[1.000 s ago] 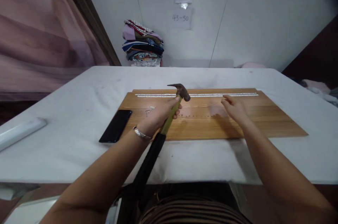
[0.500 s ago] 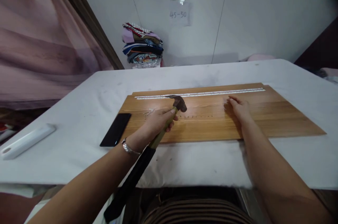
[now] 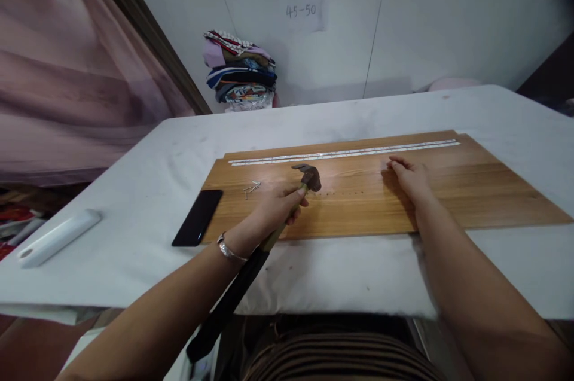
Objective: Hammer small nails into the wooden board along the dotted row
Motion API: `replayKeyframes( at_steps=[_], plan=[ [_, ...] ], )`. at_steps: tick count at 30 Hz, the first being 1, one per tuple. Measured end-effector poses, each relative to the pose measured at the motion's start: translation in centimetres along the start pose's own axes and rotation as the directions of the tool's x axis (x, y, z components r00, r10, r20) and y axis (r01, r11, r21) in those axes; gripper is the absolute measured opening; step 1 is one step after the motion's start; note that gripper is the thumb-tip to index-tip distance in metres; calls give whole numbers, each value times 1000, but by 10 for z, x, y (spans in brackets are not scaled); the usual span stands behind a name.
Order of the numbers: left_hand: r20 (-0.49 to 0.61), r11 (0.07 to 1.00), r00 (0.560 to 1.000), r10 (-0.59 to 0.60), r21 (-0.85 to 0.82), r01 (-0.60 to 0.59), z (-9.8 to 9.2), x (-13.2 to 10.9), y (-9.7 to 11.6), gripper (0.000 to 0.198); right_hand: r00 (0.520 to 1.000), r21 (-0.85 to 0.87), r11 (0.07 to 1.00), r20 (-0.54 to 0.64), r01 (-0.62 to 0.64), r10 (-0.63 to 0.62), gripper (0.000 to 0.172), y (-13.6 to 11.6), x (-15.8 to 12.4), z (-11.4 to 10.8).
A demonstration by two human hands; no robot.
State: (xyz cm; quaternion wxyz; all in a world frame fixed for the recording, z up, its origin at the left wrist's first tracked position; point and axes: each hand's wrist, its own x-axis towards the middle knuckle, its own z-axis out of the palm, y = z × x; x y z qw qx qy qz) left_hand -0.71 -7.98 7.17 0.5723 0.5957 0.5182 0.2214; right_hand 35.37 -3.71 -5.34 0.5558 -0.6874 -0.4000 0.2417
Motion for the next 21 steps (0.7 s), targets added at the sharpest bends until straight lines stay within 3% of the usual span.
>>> replayKeyframes(
  at_steps=[8,21],
  plan=[
    [-45,995,994,-98,-5,97,2,5,-9,34,1000,-39,999,3,17,-16,27,0,0,1],
    [-28,997,996,-83,7,83,4,11,-13,29,1000,-59,998,7,25,-25,29,5,4,4]
  ],
)
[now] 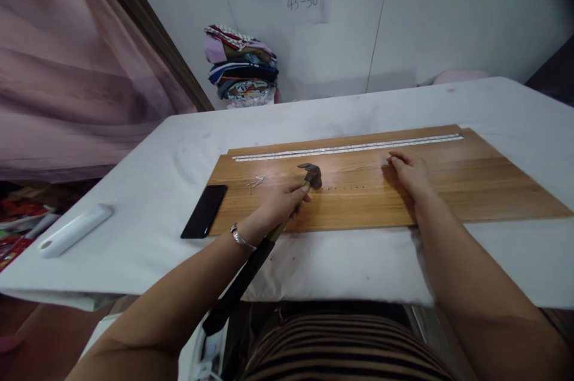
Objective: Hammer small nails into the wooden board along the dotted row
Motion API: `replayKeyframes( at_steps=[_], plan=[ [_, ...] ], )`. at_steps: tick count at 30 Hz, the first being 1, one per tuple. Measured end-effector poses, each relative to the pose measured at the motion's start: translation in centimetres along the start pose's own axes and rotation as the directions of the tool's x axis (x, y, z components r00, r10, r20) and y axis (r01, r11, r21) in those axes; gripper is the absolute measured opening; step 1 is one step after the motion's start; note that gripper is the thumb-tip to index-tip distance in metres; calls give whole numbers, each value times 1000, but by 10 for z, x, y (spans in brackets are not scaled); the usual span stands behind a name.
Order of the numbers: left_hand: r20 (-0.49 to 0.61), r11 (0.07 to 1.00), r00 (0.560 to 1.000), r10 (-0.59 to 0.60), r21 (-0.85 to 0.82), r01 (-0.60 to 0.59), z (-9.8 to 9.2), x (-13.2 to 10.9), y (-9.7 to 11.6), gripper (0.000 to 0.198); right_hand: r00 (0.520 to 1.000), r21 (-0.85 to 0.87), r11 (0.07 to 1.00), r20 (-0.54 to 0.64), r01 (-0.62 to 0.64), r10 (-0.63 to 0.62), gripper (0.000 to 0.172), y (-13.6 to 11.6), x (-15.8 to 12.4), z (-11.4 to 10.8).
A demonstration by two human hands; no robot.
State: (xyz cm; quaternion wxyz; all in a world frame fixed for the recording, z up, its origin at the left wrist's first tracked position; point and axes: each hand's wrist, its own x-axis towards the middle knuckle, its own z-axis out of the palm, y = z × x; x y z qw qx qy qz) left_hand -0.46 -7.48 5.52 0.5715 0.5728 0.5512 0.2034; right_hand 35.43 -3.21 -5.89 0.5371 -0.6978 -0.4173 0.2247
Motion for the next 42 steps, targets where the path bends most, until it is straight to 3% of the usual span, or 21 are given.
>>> replayKeyframes(
  at_steps=[8,21,31,42],
  plan=[
    [7,996,996,93,-2,-93,-5,3,-5,34,1000,-26,1000,-2,3,-3,29,-3,-2,3],
    [-4,996,998,59,63,-59,0,1,-3,36,999,-67,997,0,45,-45,27,-2,0,4],
    [2,998,998,65,8,-65,0,-3,1,32,998,-87,994,6,59,-58,32,7,4,5],
    [-6,996,1000,14,84,-13,-3,9,-11,38,995,-100,990,-1,98,-99,28,15,9,7]
  ],
)
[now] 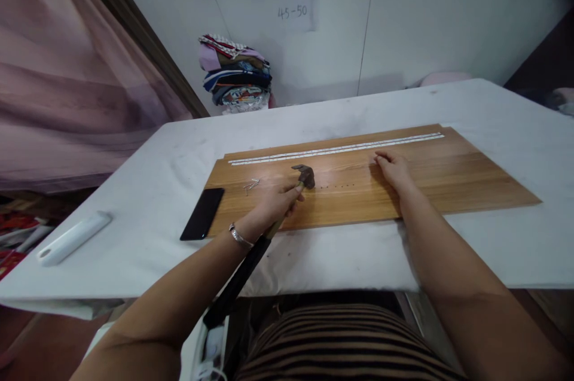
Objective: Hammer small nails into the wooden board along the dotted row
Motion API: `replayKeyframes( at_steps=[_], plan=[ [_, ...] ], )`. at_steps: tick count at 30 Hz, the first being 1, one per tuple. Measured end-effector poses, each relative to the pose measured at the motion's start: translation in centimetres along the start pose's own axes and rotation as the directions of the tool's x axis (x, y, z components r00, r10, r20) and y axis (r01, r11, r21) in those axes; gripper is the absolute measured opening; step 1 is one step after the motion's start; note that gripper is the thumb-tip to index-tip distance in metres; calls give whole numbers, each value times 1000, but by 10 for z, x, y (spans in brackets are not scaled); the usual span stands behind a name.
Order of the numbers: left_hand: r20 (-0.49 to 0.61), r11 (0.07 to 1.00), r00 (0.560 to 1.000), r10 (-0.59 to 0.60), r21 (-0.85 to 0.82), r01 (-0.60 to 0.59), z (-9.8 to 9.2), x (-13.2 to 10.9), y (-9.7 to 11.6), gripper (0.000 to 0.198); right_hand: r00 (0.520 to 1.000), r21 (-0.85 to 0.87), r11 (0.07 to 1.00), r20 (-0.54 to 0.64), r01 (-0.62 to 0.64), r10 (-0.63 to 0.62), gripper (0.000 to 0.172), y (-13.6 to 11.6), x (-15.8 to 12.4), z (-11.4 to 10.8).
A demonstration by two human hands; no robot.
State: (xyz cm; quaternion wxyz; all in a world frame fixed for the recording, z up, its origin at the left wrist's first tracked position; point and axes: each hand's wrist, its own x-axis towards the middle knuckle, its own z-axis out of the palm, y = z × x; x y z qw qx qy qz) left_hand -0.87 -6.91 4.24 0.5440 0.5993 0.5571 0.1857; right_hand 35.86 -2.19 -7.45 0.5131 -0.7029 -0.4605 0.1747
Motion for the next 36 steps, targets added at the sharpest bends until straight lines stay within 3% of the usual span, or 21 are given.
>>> replayKeyframes(
  at_steps=[8,21,30,36],
  plan=[
    [-10,997,999,51,-65,-52,0,-7,9,29,1000,-17,1000,-8,16,-16,29,1,0,0],
    [-7,998,1000,31,-51,-31,1,-5,6,35,1000,-15,999,1,30,-30,30,2,0,1],
    [10,996,998,66,-60,-65,1,-4,9,29,999,-27,999,-4,35,-35,30,-2,-2,0],
    [2,998,998,66,-7,-66,1,-2,4,36,999,-34,999,3,38,-37,30,-3,-1,1]
  ],
)
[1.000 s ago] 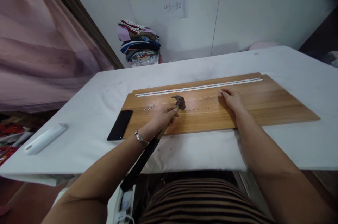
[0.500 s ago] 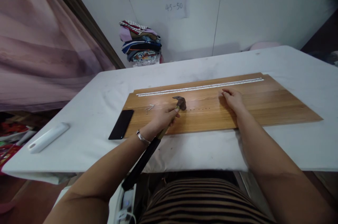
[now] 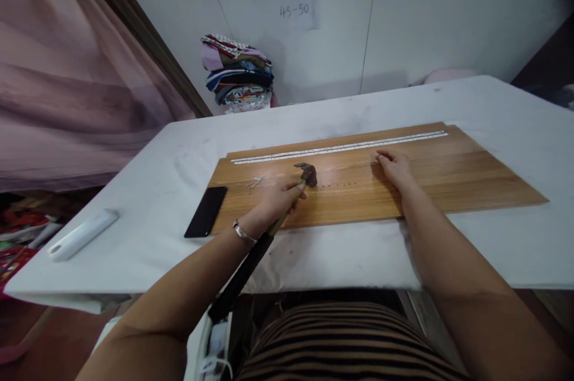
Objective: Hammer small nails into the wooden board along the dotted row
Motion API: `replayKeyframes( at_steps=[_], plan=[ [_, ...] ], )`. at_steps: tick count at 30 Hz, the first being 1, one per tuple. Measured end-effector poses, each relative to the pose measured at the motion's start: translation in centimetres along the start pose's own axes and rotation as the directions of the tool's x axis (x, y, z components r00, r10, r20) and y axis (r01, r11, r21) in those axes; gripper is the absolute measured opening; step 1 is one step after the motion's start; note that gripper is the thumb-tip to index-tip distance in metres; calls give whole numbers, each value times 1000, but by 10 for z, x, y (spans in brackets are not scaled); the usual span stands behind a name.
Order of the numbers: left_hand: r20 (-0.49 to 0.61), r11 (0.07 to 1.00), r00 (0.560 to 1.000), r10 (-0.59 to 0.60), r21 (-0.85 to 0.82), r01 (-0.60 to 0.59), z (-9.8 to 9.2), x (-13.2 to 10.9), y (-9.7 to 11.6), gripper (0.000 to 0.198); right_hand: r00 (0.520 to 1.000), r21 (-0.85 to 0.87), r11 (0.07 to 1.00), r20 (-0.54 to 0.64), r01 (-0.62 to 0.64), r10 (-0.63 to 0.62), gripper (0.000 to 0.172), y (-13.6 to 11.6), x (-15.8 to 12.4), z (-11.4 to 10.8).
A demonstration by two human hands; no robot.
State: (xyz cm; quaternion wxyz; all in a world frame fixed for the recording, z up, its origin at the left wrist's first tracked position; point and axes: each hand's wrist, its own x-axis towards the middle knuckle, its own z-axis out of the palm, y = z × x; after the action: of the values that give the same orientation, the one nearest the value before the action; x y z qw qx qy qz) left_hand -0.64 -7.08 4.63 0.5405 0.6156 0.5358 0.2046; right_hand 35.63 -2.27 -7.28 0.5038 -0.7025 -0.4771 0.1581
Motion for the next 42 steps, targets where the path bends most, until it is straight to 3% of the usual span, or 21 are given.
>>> replayKeyframes(
  at_steps=[6,12,28,42],
  plan=[
    [9,999,1000,-30,-14,30,-1,-2,1,39,1000,-2,1000,4,2,-2,29,1,1,0],
    [2,999,1000,14,-47,-14,-2,-3,7,35,1000,3,1000,4,10,-10,30,4,0,0],
    [6,998,998,-57,-3,57,0,-6,5,36,1000,-18,1000,2,13,-13,30,1,0,0],
    [-7,999,1000,-30,-43,29,-1,-2,5,32,1000,-32,999,4,23,-23,30,-2,-1,0]
  ],
)
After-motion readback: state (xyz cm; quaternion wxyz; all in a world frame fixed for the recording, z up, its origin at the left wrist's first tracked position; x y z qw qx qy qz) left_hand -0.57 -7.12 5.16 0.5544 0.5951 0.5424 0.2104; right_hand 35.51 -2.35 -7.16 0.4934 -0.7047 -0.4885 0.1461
